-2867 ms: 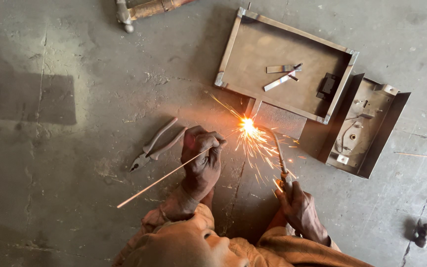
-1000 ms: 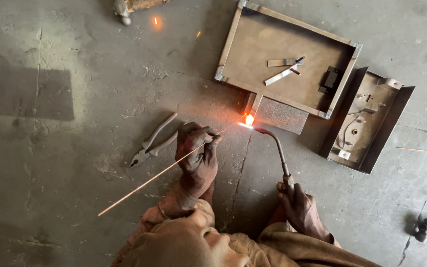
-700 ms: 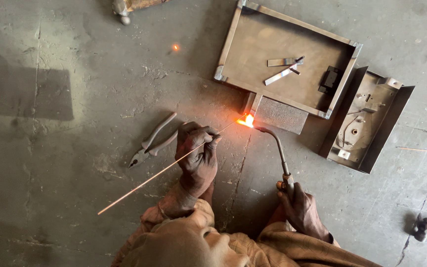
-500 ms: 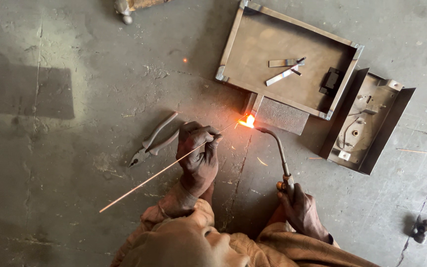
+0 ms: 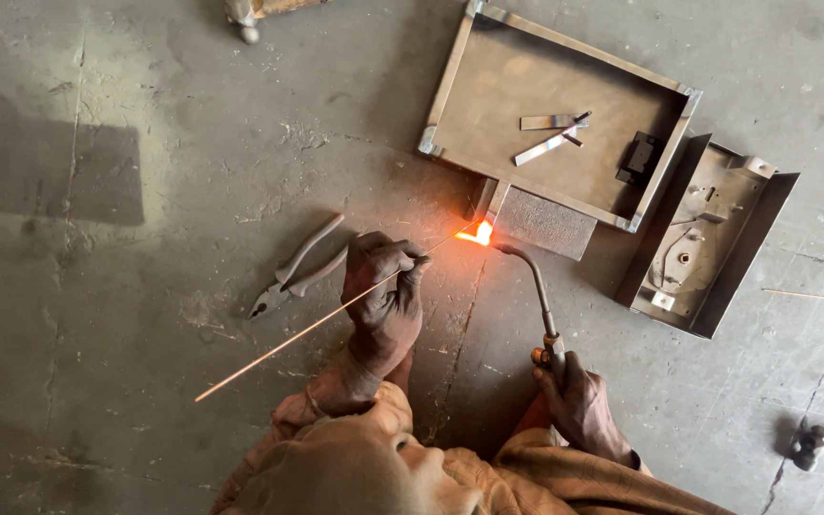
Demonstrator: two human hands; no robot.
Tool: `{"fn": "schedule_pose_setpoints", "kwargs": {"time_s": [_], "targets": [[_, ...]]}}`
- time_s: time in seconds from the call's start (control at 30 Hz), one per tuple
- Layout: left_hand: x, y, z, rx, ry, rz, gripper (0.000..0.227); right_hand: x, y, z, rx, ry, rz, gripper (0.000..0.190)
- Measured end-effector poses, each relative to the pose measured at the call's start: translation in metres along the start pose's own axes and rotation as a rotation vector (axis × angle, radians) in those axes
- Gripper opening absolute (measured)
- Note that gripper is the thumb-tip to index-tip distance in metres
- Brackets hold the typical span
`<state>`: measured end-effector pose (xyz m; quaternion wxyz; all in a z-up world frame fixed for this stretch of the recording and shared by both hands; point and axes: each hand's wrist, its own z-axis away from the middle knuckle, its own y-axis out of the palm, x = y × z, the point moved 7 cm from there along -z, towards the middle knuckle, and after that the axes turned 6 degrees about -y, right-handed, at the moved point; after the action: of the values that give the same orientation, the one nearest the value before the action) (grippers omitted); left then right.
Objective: The person uses a welding torch and filler rod to weld metal components on a rectangular metal box. They weld a vertical metal strip to the box and then weld small metal pieces inside the box, creating sparks and molten metal.
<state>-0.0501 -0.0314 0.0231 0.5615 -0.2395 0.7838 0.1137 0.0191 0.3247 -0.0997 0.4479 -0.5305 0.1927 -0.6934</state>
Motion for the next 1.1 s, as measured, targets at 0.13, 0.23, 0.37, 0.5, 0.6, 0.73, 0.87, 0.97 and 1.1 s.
{"fn": "schedule_pose_setpoints", "kwargs": {"time_s": [0.13,0.23,0.37,0.5,0.6,0.73,0.87,0.97,1.1], "targets": [[0.001,0.000,0.001,-0.002,0.005,0.011,0.025,0.000,0.000,0.000,-0.004,-0.014,0.010,0.027],[0.002,-0.001,0.002,-0.002,-0.005,0.034,0.026,-0.002,0.001,-0.001,0.006,-0.002,0.022,0.027],[0.000,-0.001,0.001,0.011,0.023,0.016,0.027,-0.001,0.001,-0.001,0.002,-0.007,0.020,0.027],[0.001,-0.001,0.001,0.012,0.001,0.016,0.027,-0.003,0.003,-0.002,0.017,0.009,0.013,0.026],[-0.001,-0.002,0.001,0.018,0.040,-0.052,0.027,0.001,0.001,-0.002,-0.004,-0.030,0.024,0.026],[0.002,-0.001,0.001,0.014,0.019,0.016,0.025,-0.002,0.003,-0.002,0.024,0.024,0.023,0.027],[0.003,-0.001,0.002,0.002,0.021,-0.002,0.024,-0.002,0.003,-0.002,0.036,0.044,0.020,0.028],[0.002,-0.002,0.001,-0.006,0.015,0.005,0.025,0.001,0.002,-0.003,0.036,0.046,0.021,0.027],[-0.001,-0.003,0.000,-0.004,0.017,-0.035,0.027,0.006,0.000,-0.003,0.040,0.065,0.018,0.026]]}}
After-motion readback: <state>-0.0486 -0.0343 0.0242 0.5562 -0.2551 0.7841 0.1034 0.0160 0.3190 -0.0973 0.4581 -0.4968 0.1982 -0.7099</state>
